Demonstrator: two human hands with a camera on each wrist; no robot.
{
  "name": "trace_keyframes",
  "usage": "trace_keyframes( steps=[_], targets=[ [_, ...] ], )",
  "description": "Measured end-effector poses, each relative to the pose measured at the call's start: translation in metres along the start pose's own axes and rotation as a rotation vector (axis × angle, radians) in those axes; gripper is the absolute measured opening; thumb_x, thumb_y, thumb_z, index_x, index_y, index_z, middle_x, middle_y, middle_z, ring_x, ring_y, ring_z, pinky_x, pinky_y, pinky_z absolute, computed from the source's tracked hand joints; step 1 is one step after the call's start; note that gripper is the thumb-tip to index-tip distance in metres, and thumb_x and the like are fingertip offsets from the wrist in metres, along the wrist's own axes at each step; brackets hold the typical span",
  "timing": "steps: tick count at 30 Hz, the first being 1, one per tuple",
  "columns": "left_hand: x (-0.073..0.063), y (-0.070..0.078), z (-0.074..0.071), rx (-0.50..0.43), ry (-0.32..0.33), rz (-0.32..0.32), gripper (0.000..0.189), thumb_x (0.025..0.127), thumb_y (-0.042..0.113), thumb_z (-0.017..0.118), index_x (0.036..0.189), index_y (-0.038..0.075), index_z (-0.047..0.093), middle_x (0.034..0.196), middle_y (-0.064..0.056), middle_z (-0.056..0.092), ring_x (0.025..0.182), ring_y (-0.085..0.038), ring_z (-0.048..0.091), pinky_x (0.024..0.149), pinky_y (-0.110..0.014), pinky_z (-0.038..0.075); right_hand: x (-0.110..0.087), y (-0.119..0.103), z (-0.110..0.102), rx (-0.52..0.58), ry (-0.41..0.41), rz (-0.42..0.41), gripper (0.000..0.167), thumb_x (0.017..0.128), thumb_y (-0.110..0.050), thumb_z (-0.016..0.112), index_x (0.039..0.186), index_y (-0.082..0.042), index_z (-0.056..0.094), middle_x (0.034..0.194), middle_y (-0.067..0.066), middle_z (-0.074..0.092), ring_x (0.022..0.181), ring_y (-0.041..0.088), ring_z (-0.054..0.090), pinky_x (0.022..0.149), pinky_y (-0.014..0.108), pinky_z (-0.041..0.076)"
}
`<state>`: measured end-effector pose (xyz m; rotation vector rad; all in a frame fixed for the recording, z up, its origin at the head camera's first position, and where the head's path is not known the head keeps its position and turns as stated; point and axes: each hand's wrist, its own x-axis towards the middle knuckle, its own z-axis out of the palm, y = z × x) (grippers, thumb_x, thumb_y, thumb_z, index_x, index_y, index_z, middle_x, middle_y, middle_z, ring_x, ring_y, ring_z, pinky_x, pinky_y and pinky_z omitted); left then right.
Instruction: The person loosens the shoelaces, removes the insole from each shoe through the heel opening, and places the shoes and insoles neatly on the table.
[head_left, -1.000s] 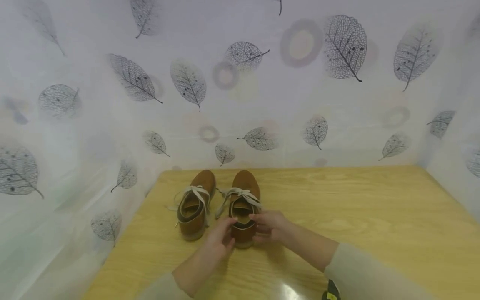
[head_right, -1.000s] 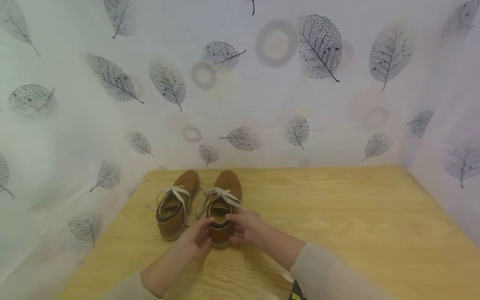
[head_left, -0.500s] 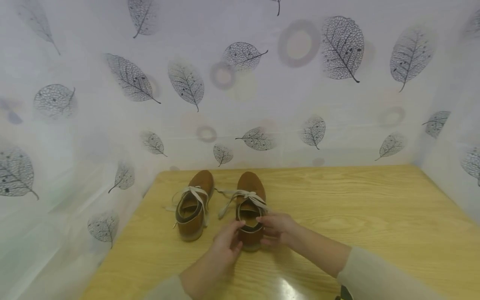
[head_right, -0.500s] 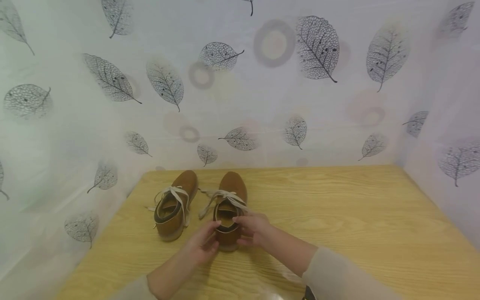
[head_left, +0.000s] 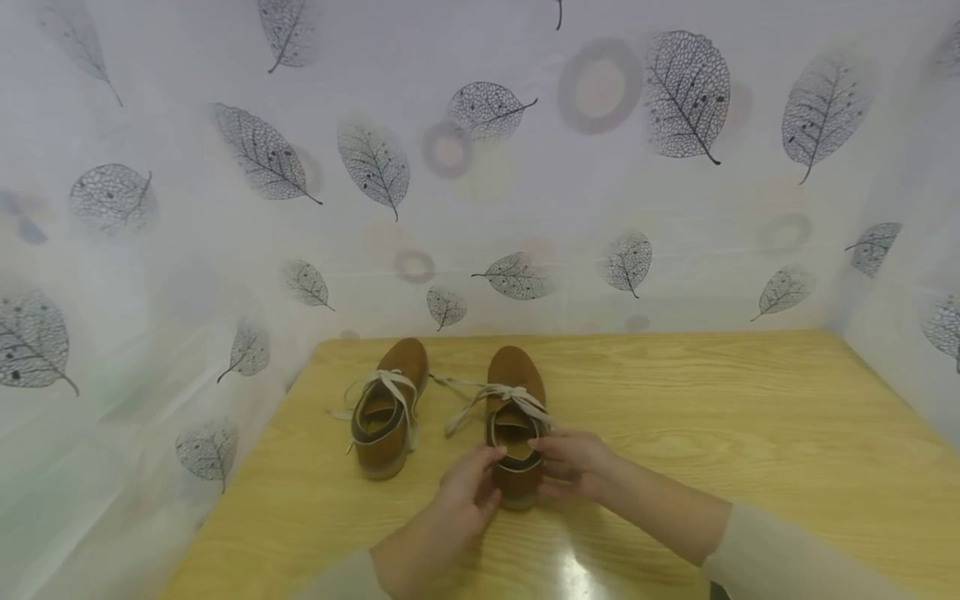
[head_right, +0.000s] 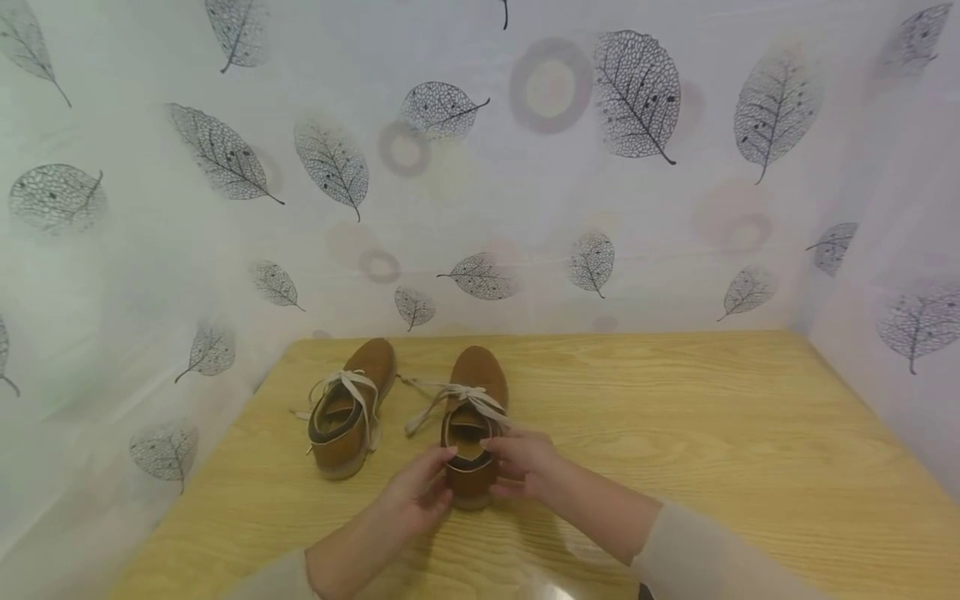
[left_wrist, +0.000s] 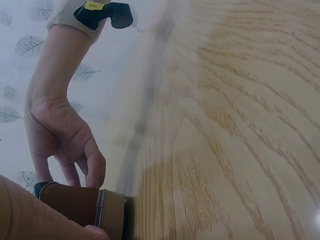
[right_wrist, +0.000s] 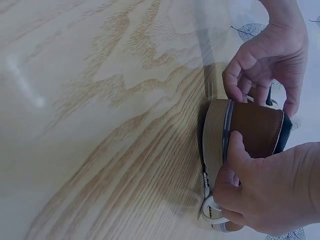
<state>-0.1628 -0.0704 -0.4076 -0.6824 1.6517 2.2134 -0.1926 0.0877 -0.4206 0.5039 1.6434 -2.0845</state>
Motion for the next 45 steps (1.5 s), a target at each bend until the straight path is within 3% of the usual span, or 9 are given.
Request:
trace_keyframes(
  steps=[6, 12, 29, 39, 45],
  targets=[
    [-0.006, -0.003, 0.006, 0.015, -0.012, -0.003, 0.071, 0.082, 0.017, 0.069, 0.143, 0.005, 0.035, 0.142, -0.023, 0.040, 0.110, -0.026, 0.048, 0.082, -0.027, 0.041, 0.025, 0.019, -0.018, 0.001, 0.000, 0.002, 0.047, 0.079, -0.015, 0.074, 0.121, -0.005, 0.055, 0.122, 0.021, 0.058, 0.109, 0.036, 0.059, 0.078, 0.048, 0.055],
    [-0.010, -0.006, 0.012, 0.023, -0.016, -0.006, 0.072, 0.082, 0.018, 0.069, 0.143, 0.004, 0.034, 0.142, -0.020, 0.042, 0.113, -0.028, 0.047, 0.084, -0.029, 0.040, 0.031, 0.028, -0.031, -0.002, -0.020, -0.006, 0.046, 0.079, -0.018, 0.075, 0.120, -0.007, 0.058, 0.124, 0.021, 0.056, 0.111, 0.036, 0.058, 0.081, 0.049, 0.055],
    [-0.018, -0.016, 0.023, 0.024, -0.049, -0.020, 0.073, 0.081, 0.017, 0.070, 0.143, 0.004, 0.035, 0.138, -0.023, 0.041, 0.114, -0.030, 0.045, 0.087, -0.033, 0.044, 0.012, 0.025, -0.050, -0.019, -0.015, 0.017, 0.044, 0.079, -0.021, 0.075, 0.117, -0.008, 0.057, 0.130, 0.023, 0.045, 0.109, 0.033, 0.058, 0.083, 0.047, 0.054],
    [-0.025, -0.022, 0.033, -0.015, -0.083, -0.031, 0.076, 0.081, 0.016, 0.070, 0.144, 0.001, 0.029, 0.141, -0.028, 0.035, 0.118, -0.034, 0.042, 0.090, -0.034, 0.044, 0.003, 0.028, -0.061, -0.029, 0.035, 0.025, 0.056, 0.078, -0.031, 0.077, 0.119, -0.003, 0.051, 0.119, 0.019, 0.056, 0.100, 0.028, 0.061, 0.084, 0.043, 0.054],
    [-0.026, -0.031, 0.045, -0.084, -0.139, -0.051, 0.078, 0.084, 0.013, 0.067, 0.145, -0.001, 0.022, 0.142, -0.026, 0.039, 0.126, -0.039, 0.041, 0.103, -0.050, 0.038, -0.012, 0.027, -0.066, -0.014, 0.111, 0.026, 0.076, 0.078, -0.034, 0.076, 0.131, 0.005, 0.039, 0.122, 0.026, 0.053, 0.098, 0.026, 0.060, 0.084, 0.038, 0.054]
  ],
)
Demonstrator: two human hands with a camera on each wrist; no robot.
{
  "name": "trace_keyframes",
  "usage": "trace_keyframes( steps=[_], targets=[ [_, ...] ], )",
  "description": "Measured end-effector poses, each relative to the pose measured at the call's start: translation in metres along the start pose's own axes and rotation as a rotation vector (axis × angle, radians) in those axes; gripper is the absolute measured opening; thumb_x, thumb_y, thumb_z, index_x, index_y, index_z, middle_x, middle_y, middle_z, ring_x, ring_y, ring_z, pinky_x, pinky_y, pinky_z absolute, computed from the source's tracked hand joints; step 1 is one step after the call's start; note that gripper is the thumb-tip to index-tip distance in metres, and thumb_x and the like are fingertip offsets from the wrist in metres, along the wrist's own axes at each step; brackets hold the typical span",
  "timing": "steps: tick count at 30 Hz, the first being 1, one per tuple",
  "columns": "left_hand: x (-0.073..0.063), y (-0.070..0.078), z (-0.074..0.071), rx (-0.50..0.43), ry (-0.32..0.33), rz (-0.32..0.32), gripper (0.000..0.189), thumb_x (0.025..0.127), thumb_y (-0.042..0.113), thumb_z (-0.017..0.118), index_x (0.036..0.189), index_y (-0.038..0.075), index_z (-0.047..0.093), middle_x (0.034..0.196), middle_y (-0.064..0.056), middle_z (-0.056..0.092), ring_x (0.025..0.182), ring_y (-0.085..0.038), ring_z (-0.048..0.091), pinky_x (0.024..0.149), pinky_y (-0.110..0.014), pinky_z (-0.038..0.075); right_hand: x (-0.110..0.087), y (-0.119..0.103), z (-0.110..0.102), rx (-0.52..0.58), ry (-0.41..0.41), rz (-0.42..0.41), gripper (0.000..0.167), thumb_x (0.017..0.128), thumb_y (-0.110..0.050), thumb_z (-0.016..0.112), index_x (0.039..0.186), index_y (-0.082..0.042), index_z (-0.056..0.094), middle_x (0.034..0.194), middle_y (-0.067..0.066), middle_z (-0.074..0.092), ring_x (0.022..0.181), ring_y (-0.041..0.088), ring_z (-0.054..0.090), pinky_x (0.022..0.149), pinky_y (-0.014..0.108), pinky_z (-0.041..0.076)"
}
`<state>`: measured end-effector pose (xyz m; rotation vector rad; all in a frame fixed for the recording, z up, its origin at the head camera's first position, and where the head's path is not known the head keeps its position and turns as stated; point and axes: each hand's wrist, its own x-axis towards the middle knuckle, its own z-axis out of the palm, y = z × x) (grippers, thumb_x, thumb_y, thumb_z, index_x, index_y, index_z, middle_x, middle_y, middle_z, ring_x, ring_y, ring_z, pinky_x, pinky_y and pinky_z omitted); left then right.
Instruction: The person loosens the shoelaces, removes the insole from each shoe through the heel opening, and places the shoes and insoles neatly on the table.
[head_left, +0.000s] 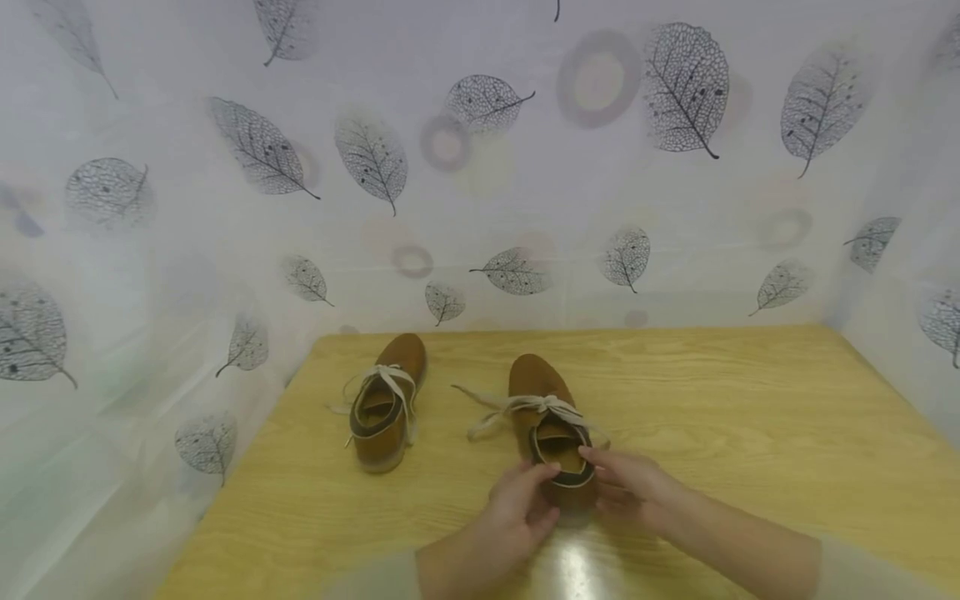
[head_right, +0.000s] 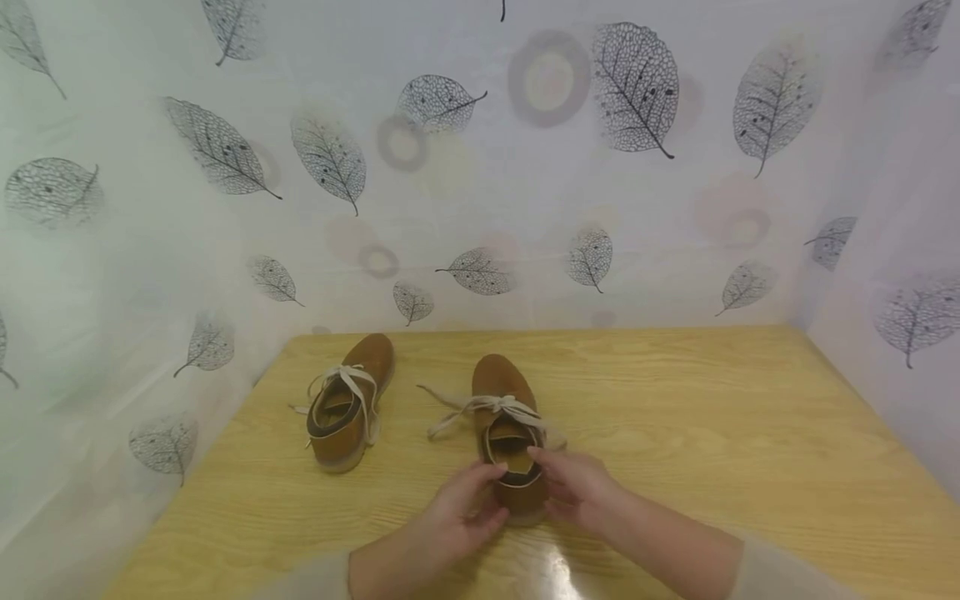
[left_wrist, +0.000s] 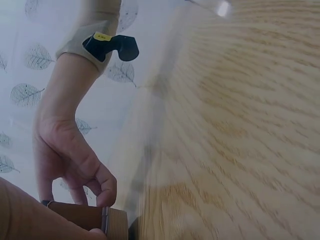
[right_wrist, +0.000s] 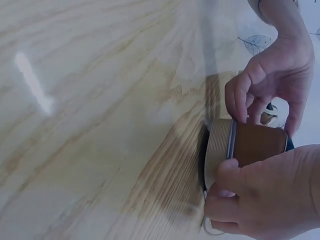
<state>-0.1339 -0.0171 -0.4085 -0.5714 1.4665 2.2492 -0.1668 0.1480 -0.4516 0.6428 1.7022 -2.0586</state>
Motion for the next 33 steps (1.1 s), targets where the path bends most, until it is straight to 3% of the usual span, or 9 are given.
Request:
trace_keyframes(
  steps=[9, 12, 17, 21, 23, 28, 33],
  targets=[
    [0.000, -0.012, 0.014, -0.112, 0.018, -0.014, 0.085, 0.079, 0.014, 0.073, 0.141, -0.002, 0.018, 0.131, -0.025, 0.045, 0.123, -0.038, 0.046, 0.105, -0.051, 0.037, -0.053, -0.025, 0.008, 0.071, -0.021, 0.029, 0.082, 0.082, -0.025, 0.074, 0.136, 0.014, 0.027, 0.133, 0.038, 0.035, 0.106, 0.030, 0.053, 0.096, 0.047, 0.047],
    [-0.005, -0.016, 0.018, -0.119, -0.002, 0.003, 0.079, 0.082, 0.015, 0.071, 0.138, -0.001, 0.018, 0.131, -0.027, 0.045, 0.121, -0.038, 0.047, 0.106, -0.047, 0.038, -0.047, -0.021, 0.004, 0.146, -0.027, 0.052, 0.080, 0.084, -0.024, 0.072, 0.137, 0.011, 0.024, 0.127, 0.033, 0.041, 0.104, 0.027, 0.053, 0.096, 0.046, 0.046],
    [-0.009, -0.022, 0.034, -0.107, 0.012, 0.007, 0.078, 0.083, 0.014, 0.071, 0.136, -0.004, 0.016, 0.133, -0.032, 0.040, 0.125, -0.043, 0.042, 0.106, -0.047, 0.038, -0.017, -0.001, -0.022, 0.270, -0.058, 0.119, 0.085, 0.084, -0.025, 0.072, 0.141, 0.001, 0.015, 0.115, 0.017, 0.053, 0.100, 0.022, 0.056, 0.097, 0.045, 0.045],
    [-0.007, -0.025, 0.047, -0.082, 0.042, 0.006, 0.076, 0.083, 0.014, 0.071, 0.135, -0.006, 0.020, 0.132, -0.036, 0.038, 0.124, -0.046, 0.041, 0.105, -0.048, 0.039, -0.008, 0.001, -0.037, 0.340, -0.056, 0.143, 0.096, 0.084, -0.022, 0.073, 0.146, -0.002, 0.003, 0.122, 0.016, 0.049, 0.104, 0.021, 0.055, 0.104, 0.045, 0.041],
    [-0.008, -0.026, 0.050, -0.045, 0.060, 0.014, 0.075, 0.082, 0.016, 0.071, 0.135, -0.007, 0.022, 0.131, -0.036, 0.040, 0.124, -0.047, 0.041, 0.105, -0.054, 0.036, -0.009, -0.003, -0.040, 0.323, -0.066, 0.130, 0.099, 0.083, -0.020, 0.073, 0.147, -0.002, 0.000, 0.128, 0.020, 0.047, 0.107, 0.020, 0.052, 0.105, 0.044, 0.040],
    [-0.008, -0.031, 0.046, 0.100, 0.085, 0.060, 0.072, 0.083, 0.024, 0.071, 0.134, -0.007, 0.032, 0.130, -0.031, 0.047, 0.122, -0.048, 0.041, 0.105, -0.063, 0.027, -0.015, -0.012, -0.043, 0.283, -0.072, 0.110, 0.100, 0.084, -0.015, 0.072, 0.148, -0.001, -0.004, 0.139, 0.026, 0.036, 0.110, 0.020, 0.048, 0.107, 0.045, 0.035],
    [-0.001, -0.034, 0.034, 0.138, 0.136, 0.182, 0.068, 0.083, 0.030, 0.072, 0.133, -0.003, 0.039, 0.132, -0.024, 0.048, 0.122, -0.042, 0.045, 0.105, -0.056, 0.035, -0.026, -0.017, -0.038, 0.290, -0.063, 0.107, 0.102, 0.082, -0.014, 0.073, 0.148, -0.002, -0.005, 0.145, 0.029, 0.028, 0.108, 0.020, 0.049, 0.112, 0.049, 0.028]
  ],
)
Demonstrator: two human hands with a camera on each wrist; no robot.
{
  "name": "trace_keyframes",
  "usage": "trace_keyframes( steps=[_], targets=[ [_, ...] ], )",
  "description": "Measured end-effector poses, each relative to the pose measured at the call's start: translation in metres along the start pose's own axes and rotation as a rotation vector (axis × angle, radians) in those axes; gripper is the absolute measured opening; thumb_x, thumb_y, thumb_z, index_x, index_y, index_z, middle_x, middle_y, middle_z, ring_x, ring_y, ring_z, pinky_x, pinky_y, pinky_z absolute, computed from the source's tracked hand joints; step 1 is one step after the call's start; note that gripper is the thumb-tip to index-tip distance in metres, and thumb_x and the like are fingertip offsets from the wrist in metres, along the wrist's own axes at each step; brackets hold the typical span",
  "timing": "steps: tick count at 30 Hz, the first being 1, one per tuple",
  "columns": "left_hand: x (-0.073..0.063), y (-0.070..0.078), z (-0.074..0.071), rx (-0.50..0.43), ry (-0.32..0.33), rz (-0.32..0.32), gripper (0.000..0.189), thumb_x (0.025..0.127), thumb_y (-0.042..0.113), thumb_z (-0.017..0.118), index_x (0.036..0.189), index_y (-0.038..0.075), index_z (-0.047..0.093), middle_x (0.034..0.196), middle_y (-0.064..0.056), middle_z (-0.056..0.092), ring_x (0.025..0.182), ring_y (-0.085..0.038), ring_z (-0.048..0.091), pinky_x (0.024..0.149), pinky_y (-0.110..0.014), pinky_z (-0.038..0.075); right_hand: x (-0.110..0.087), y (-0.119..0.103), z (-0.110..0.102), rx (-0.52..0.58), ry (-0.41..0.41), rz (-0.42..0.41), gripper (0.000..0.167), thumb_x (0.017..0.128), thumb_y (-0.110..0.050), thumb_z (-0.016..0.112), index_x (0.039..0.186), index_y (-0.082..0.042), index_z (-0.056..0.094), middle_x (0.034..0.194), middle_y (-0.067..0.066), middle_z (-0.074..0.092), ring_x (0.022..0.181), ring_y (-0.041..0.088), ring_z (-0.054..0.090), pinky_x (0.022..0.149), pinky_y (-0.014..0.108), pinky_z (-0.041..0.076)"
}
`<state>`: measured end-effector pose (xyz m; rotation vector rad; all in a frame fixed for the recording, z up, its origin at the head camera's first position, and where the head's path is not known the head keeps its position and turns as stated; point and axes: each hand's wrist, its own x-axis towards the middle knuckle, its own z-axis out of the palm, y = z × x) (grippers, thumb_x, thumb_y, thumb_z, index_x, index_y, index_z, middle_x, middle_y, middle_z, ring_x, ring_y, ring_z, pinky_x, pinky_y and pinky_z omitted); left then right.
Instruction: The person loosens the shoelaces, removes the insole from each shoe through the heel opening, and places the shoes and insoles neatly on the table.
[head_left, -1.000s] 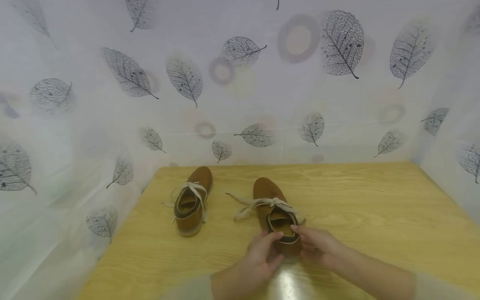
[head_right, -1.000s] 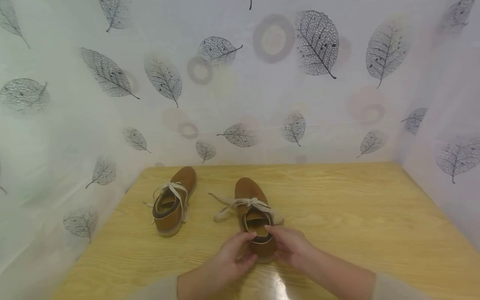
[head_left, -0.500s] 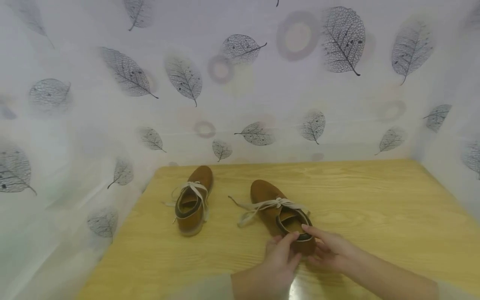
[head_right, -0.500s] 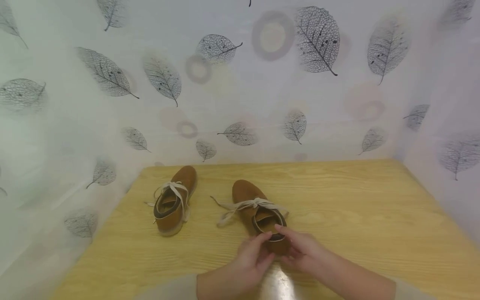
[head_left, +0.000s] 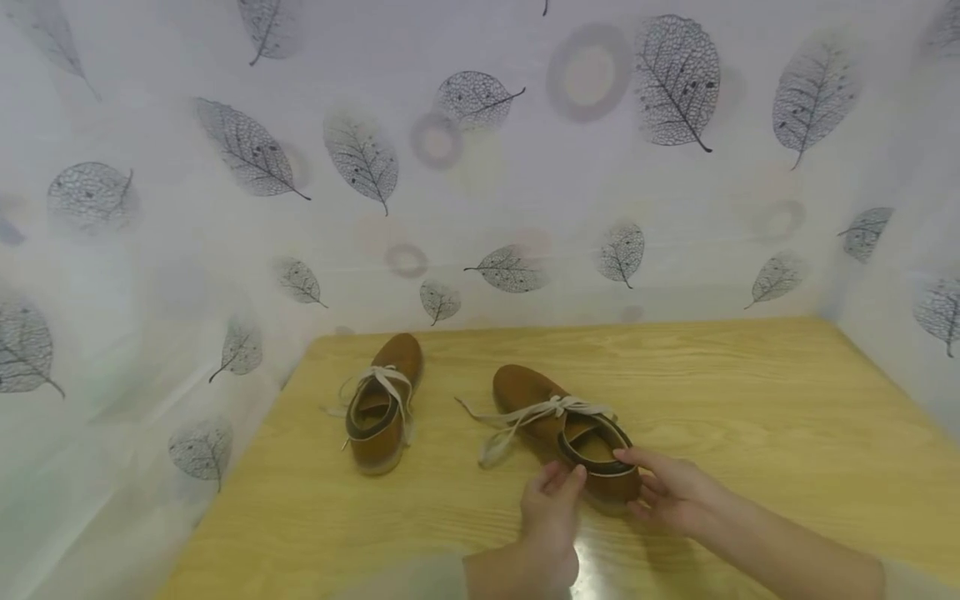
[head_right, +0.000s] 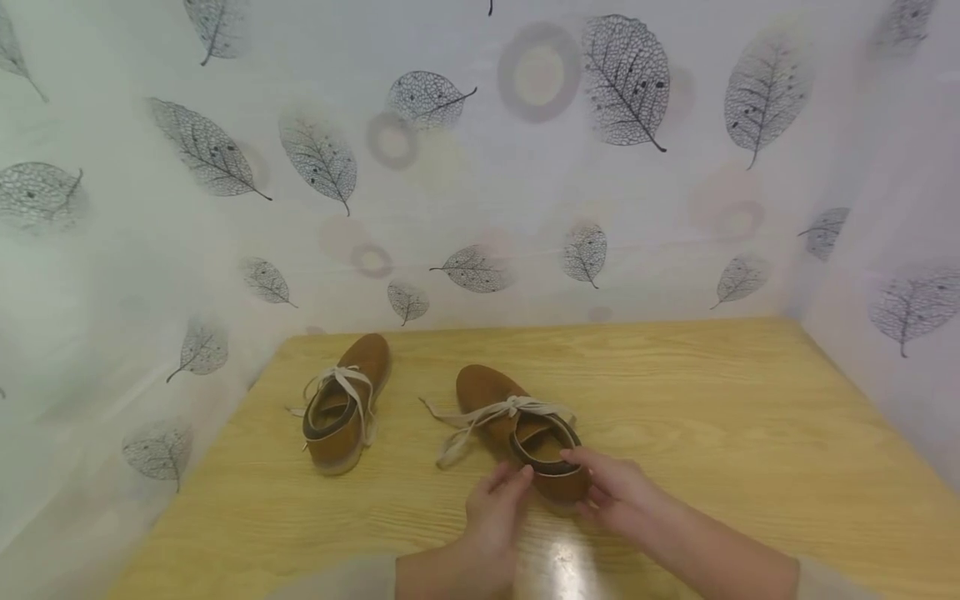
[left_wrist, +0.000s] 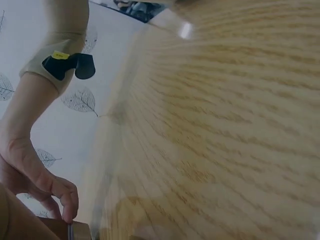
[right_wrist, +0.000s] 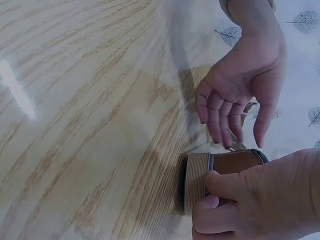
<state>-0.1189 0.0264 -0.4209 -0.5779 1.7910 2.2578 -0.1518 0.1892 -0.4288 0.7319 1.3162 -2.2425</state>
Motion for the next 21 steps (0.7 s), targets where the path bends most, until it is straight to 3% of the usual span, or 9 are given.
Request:
trace_keyframes(
  steps=[3, 5, 7, 9, 12, 15, 18, 21],
  targets=[
    [0.010, 0.003, -0.002, -0.041, 0.051, 0.141, 0.064, 0.080, 0.026, 0.074, 0.129, -0.001, 0.044, 0.127, -0.019, 0.051, 0.118, -0.035, 0.048, 0.104, -0.049, 0.040, -0.004, -0.003, 0.003, -0.011, -0.008, -0.004, 0.104, 0.081, -0.014, 0.074, 0.148, 0.000, -0.004, 0.146, 0.031, 0.025, 0.108, 0.020, 0.049, 0.111, 0.049, 0.029],
    [0.019, 0.007, -0.002, -0.049, 0.067, 0.233, 0.062, 0.077, 0.020, 0.077, 0.127, 0.003, 0.045, 0.126, -0.015, 0.050, 0.118, -0.031, 0.047, 0.103, -0.045, 0.041, -0.006, -0.003, 0.004, -0.011, 0.016, -0.004, 0.100, 0.081, -0.015, 0.075, 0.147, 0.000, 0.002, 0.137, 0.030, 0.037, 0.106, 0.020, 0.052, 0.107, 0.047, 0.035],
    [0.030, 0.008, -0.003, 0.029, 0.063, 0.342, 0.068, 0.072, 0.018, 0.081, 0.129, 0.007, 0.045, 0.127, -0.012, 0.049, 0.120, -0.029, 0.044, 0.104, -0.045, 0.039, -0.006, -0.003, 0.004, -0.016, 0.009, -0.006, 0.099, 0.081, -0.015, 0.074, 0.147, 0.001, 0.001, 0.136, 0.030, 0.038, 0.106, 0.020, 0.051, 0.106, 0.047, 0.036],
    [0.041, 0.009, -0.007, 0.185, 0.041, 0.445, 0.080, 0.068, 0.021, 0.084, 0.134, 0.011, 0.041, 0.134, -0.009, 0.042, 0.125, -0.029, 0.039, 0.107, -0.049, 0.035, -0.005, -0.001, 0.004, -0.022, 0.026, -0.011, 0.097, 0.081, -0.016, 0.074, 0.147, 0.001, 0.004, 0.133, 0.028, 0.040, 0.104, 0.020, 0.051, 0.105, 0.046, 0.038],
    [0.057, 0.011, -0.015, 0.496, 0.006, 0.614, 0.105, 0.061, 0.031, 0.087, 0.146, 0.013, 0.028, 0.149, -0.009, 0.028, 0.137, -0.034, 0.026, 0.109, -0.057, 0.027, -0.001, 0.002, 0.000, -0.025, -0.008, -0.016, 0.101, 0.083, -0.018, 0.073, 0.148, 0.001, -0.001, 0.143, 0.031, 0.027, 0.111, 0.023, 0.047, 0.109, 0.047, 0.033],
    [0.071, 0.018, -0.024, 0.786, -0.054, 0.778, 0.124, 0.058, 0.042, 0.087, 0.151, 0.008, 0.012, 0.158, -0.015, 0.009, 0.142, -0.041, 0.009, 0.111, -0.062, 0.017, 0.007, 0.007, -0.006, -0.015, -0.005, -0.025, 0.101, 0.082, -0.019, 0.073, 0.148, 0.000, -0.001, 0.146, 0.030, 0.023, 0.116, 0.024, 0.045, 0.111, 0.047, 0.031],
    [0.082, 0.030, -0.029, 1.048, -0.141, 0.889, 0.132, 0.059, 0.051, 0.084, 0.152, 0.006, 0.001, 0.158, -0.018, -0.007, 0.143, -0.043, -0.006, 0.111, -0.064, 0.006, 0.015, 0.012, -0.012, -0.013, -0.002, -0.035, 0.103, 0.081, -0.021, 0.075, 0.148, -0.001, -0.001, 0.147, 0.029, 0.021, 0.121, 0.026, 0.041, 0.111, 0.046, 0.031],
    [0.092, 0.040, -0.030, 1.269, -0.231, 0.927, 0.133, 0.062, 0.060, 0.079, 0.151, 0.009, -0.007, 0.156, -0.017, -0.017, 0.142, -0.038, -0.017, 0.112, -0.063, -0.001, 0.021, 0.013, -0.017, -0.025, -0.007, -0.037, 0.105, 0.080, -0.022, 0.075, 0.149, -0.001, -0.002, 0.147, 0.029, 0.021, 0.124, 0.026, 0.040, 0.110, 0.045, 0.033]
  ],
)
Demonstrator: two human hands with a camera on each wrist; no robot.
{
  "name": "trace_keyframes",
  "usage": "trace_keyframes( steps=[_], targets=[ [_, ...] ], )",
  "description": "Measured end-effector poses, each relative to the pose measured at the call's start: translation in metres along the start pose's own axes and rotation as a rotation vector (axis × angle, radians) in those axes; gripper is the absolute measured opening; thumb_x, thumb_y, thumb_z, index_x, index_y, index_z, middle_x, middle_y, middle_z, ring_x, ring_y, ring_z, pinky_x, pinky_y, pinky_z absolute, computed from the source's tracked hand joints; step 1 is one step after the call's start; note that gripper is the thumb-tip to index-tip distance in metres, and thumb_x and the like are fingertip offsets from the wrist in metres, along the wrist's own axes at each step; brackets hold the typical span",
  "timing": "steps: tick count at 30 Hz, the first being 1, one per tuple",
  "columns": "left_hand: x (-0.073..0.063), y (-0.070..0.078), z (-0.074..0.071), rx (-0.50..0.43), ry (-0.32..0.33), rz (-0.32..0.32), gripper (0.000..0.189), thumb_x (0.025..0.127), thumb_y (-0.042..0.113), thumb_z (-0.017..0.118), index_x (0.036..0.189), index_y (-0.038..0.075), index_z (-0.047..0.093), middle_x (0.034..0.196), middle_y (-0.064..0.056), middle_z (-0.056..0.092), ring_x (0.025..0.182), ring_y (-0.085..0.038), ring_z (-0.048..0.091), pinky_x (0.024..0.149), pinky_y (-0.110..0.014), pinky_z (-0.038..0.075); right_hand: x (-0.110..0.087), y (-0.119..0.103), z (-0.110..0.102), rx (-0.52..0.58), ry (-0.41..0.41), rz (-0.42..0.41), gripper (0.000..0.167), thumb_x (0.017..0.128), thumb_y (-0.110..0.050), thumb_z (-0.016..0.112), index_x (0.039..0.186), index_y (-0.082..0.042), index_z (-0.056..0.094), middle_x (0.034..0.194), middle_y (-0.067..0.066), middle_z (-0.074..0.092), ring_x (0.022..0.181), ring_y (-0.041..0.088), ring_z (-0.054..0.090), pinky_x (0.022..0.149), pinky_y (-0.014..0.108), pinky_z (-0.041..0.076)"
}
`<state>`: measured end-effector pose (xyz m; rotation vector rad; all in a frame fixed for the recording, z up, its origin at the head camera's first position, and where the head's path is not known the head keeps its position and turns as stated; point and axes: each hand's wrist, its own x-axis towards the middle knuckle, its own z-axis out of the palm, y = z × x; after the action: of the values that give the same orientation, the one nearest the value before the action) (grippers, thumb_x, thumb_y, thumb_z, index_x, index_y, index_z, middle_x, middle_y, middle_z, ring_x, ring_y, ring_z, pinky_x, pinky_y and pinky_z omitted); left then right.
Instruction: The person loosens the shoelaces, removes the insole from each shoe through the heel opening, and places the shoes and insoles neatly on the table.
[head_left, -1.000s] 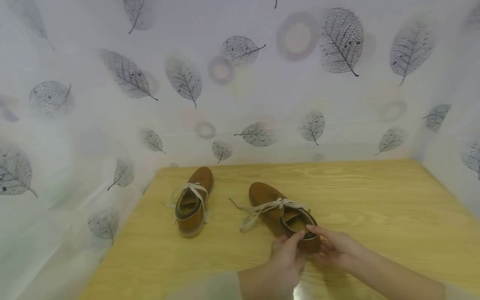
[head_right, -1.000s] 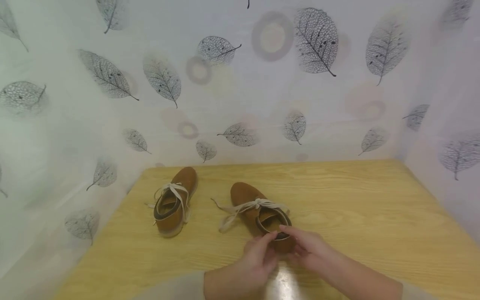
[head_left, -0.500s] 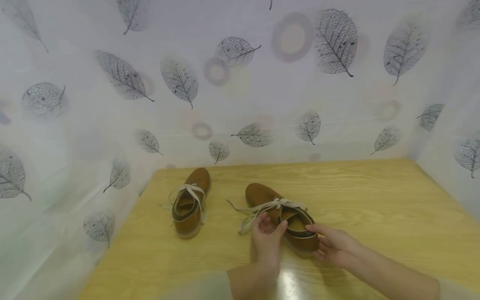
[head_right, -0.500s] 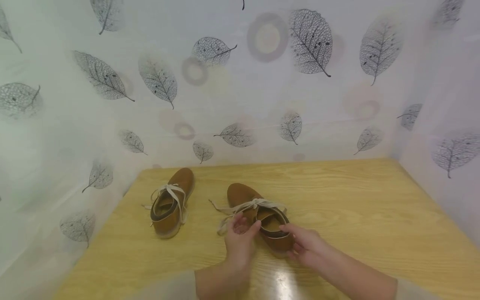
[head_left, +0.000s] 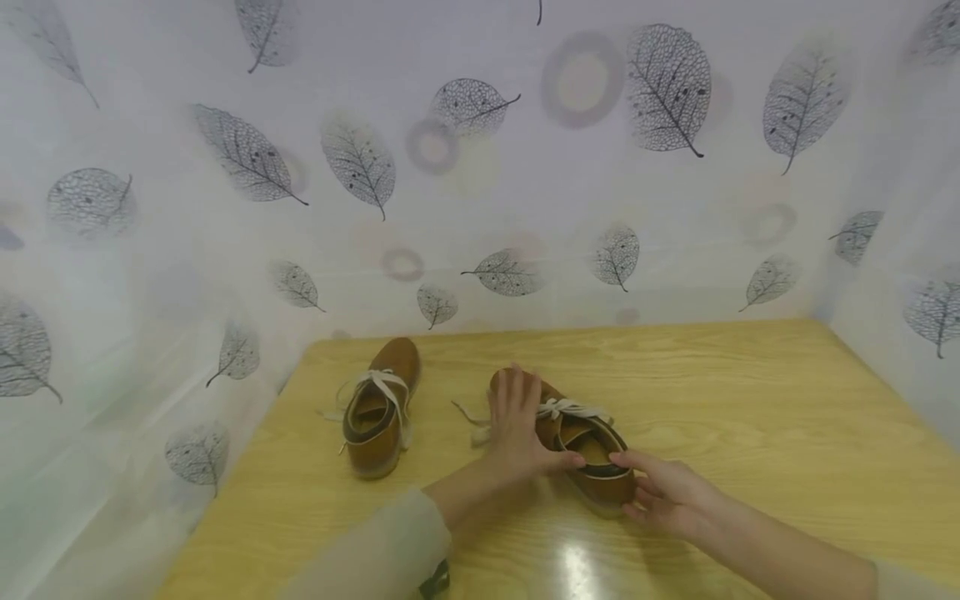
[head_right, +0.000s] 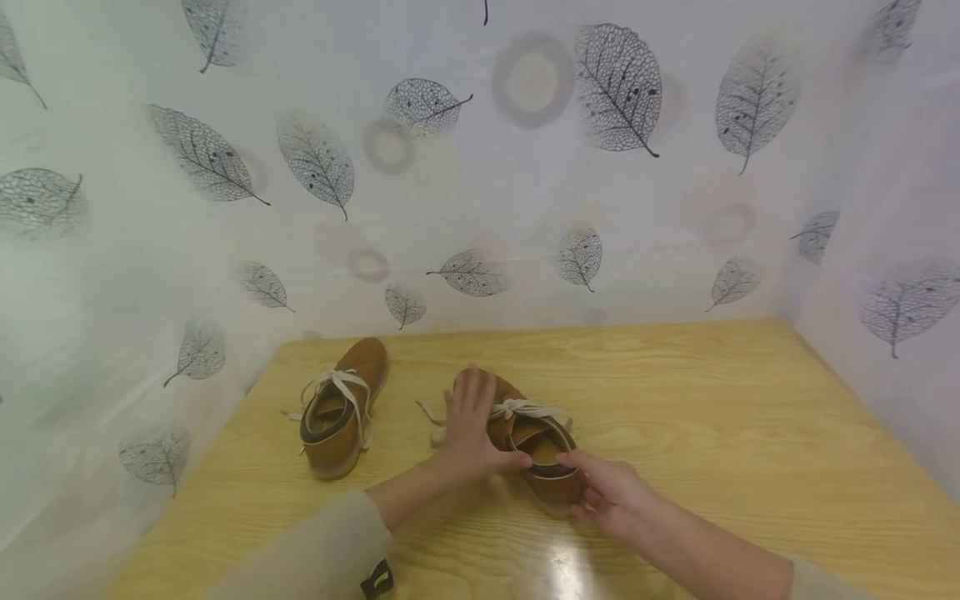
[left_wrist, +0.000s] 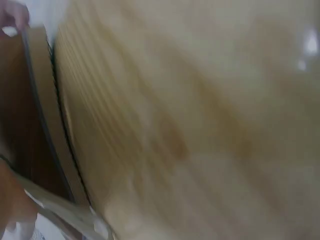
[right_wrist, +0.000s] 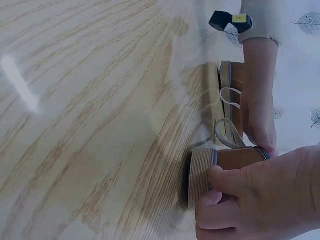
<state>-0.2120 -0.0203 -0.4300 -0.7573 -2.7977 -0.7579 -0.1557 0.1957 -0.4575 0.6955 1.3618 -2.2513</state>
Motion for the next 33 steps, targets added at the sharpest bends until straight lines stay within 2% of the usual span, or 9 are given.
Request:
trace_keyframes(
  steps=[5, 9, 11, 13, 16, 20, 24, 28, 33],
  targets=[
    [0.019, -0.007, -0.008, 0.160, -0.216, 0.098, 0.129, 0.067, 0.073, 0.066, 0.148, 0.016, -0.017, 0.155, -0.006, -0.021, 0.140, -0.026, -0.025, 0.113, -0.057, -0.009, 0.002, -0.001, -0.003, -0.014, 0.009, -0.003, 0.106, 0.079, -0.023, 0.076, 0.149, -0.002, -0.002, 0.146, 0.031, 0.020, 0.121, 0.027, 0.042, 0.106, 0.045, 0.038],
    [0.029, -0.009, -0.013, 0.137, -0.347, 0.170, 0.124, 0.073, 0.071, 0.063, 0.148, 0.015, -0.019, 0.155, -0.002, -0.022, 0.140, -0.018, -0.026, 0.114, -0.050, -0.014, -0.004, -0.003, 0.001, -0.009, 0.031, -0.007, 0.104, 0.080, -0.020, 0.075, 0.148, -0.001, -0.001, 0.146, 0.033, 0.017, 0.115, 0.027, 0.045, 0.103, 0.046, 0.041],
    [0.032, -0.011, -0.014, 0.145, -0.383, 0.204, 0.122, 0.074, 0.069, 0.062, 0.148, 0.015, -0.018, 0.156, -0.002, -0.020, 0.140, -0.017, -0.025, 0.114, -0.049, -0.014, -0.009, -0.006, 0.004, -0.001, 0.035, -0.006, 0.102, 0.081, -0.018, 0.074, 0.148, 0.000, -0.002, 0.146, 0.035, 0.014, 0.114, 0.029, 0.046, 0.102, 0.047, 0.041],
    [0.035, -0.014, -0.015, 0.176, -0.396, 0.244, 0.120, 0.075, 0.068, 0.062, 0.149, 0.014, -0.015, 0.157, -0.002, -0.017, 0.141, -0.017, -0.022, 0.114, -0.051, -0.011, -0.015, -0.010, 0.009, 0.007, 0.042, -0.001, 0.099, 0.083, -0.015, 0.071, 0.148, 0.000, -0.002, 0.146, 0.036, 0.012, 0.115, 0.030, 0.047, 0.103, 0.048, 0.041],
    [0.040, -0.018, -0.016, 0.231, -0.406, 0.303, 0.120, 0.074, 0.067, 0.064, 0.150, 0.015, -0.012, 0.158, -0.001, -0.012, 0.144, -0.019, -0.015, 0.115, -0.053, -0.007, -0.020, -0.013, 0.014, -0.006, 0.043, -0.002, 0.090, 0.081, -0.013, 0.073, 0.144, 0.002, 0.010, 0.143, 0.036, 0.018, 0.109, 0.028, 0.051, 0.100, 0.047, 0.042],
    [0.046, -0.027, -0.020, 0.263, -0.423, 0.368, 0.123, 0.069, 0.070, 0.065, 0.151, 0.017, -0.009, 0.159, 0.001, -0.006, 0.146, -0.021, -0.002, 0.116, -0.051, -0.002, -0.008, -0.008, 0.006, -0.051, 0.047, -0.011, 0.090, 0.075, -0.017, 0.079, 0.139, 0.002, 0.020, 0.137, 0.028, 0.029, 0.104, 0.023, 0.053, 0.099, 0.044, 0.044],
    [0.050, -0.035, -0.020, 0.272, -0.434, 0.364, 0.125, 0.066, 0.073, 0.066, 0.151, 0.016, -0.006, 0.159, 0.000, -0.002, 0.146, -0.021, 0.004, 0.118, -0.048, 0.003, 0.003, -0.006, -0.003, -0.094, 0.031, -0.012, 0.090, 0.075, -0.019, 0.079, 0.140, 0.002, 0.020, 0.136, 0.025, 0.030, 0.108, 0.024, 0.051, 0.101, 0.045, 0.042],
    [0.051, -0.043, -0.017, 0.287, -0.437, 0.315, 0.125, 0.065, 0.073, 0.066, 0.152, 0.014, -0.001, 0.159, -0.002, 0.003, 0.146, -0.021, 0.006, 0.118, -0.048, 0.005, -0.009, -0.015, 0.003, -0.087, 0.026, 0.013, 0.072, 0.078, -0.015, 0.075, 0.132, -0.001, 0.028, 0.129, 0.023, 0.036, 0.102, 0.023, 0.054, 0.098, 0.044, 0.045],
    [0.053, -0.055, -0.013, 0.431, -0.431, 0.333, 0.120, 0.066, 0.078, 0.060, 0.153, 0.013, 0.009, 0.159, -0.007, 0.008, 0.146, -0.024, 0.009, 0.117, -0.052, 0.008, -0.035, -0.029, 0.018, -0.073, -0.020, 0.038, 0.066, 0.083, -0.009, 0.069, 0.133, 0.001, 0.027, 0.131, 0.030, 0.033, 0.104, 0.026, 0.050, 0.104, 0.045, 0.041]
  ],
)
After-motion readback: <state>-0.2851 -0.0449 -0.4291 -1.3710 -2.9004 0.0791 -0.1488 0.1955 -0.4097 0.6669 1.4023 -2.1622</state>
